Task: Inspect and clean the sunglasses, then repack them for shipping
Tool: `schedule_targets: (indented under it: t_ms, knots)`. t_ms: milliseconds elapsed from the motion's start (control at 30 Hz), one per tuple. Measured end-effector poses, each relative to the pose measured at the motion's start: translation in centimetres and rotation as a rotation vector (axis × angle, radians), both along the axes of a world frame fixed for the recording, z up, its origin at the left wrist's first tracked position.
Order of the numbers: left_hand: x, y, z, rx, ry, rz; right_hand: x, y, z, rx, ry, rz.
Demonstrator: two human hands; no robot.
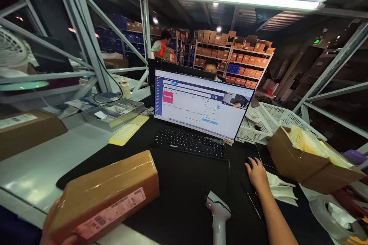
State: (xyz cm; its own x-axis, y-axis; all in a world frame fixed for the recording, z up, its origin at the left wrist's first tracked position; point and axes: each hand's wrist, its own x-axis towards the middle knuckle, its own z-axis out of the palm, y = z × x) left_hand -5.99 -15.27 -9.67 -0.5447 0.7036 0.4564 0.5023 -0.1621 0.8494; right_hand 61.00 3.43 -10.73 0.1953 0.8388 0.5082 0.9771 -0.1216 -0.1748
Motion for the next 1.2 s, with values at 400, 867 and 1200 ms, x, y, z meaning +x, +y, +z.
schedule_targets:
  t_ms: [400, 867, 1200]
  knots:
    - [-4.8, 0.4, 4.9, -0.154, 0.305, -0.465, -4.2, -3.5, 5.1, 0.222, 0.07, -0.074]
    - [0.0, 6.4, 18.3, -0.55, 0.969, -0.802, -20.0, -20.5, 10.5, 0.064, 0.397, 0.359]
    - [0.8, 8.8, 18.4, -0.498, 0.823, -0.932, -23.6, -27.6, 2.2, 0.182, 0.698, 0.015]
